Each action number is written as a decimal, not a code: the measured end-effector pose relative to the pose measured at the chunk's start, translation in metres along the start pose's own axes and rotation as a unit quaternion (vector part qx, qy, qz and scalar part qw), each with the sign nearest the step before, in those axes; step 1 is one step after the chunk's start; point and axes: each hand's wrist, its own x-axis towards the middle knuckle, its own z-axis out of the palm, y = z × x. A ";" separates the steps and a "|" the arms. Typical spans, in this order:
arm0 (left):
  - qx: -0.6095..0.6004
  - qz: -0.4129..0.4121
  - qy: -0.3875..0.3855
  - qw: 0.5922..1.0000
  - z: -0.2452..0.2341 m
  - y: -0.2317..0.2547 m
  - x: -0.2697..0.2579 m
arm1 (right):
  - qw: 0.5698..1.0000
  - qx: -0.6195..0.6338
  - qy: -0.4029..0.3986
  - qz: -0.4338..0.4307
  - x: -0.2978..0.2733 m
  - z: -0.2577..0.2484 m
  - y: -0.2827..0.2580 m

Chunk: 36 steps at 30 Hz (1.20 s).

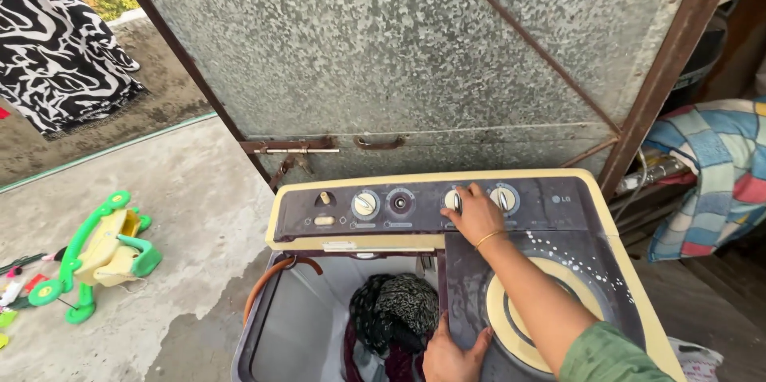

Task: Washing and rinsing clothes using a semi-automatic washing machine and buckets.

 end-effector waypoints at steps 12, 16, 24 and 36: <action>-0.010 0.015 0.026 0.999 -0.021 0.019 -0.022 | 0.993 0.118 0.002 -0.019 -0.019 0.036 0.029; -0.021 0.032 0.024 0.999 -0.029 0.022 -0.028 | 0.963 0.236 -0.129 -0.002 -0.094 0.025 0.025; -0.027 0.068 0.052 0.996 -0.014 0.009 -0.021 | 0.989 -0.061 -0.088 -0.099 -0.206 -0.007 0.005; -0.041 0.056 0.046 0.997 -0.021 0.013 -0.026 | 0.987 -0.100 -0.094 -0.080 -0.207 -0.019 -0.010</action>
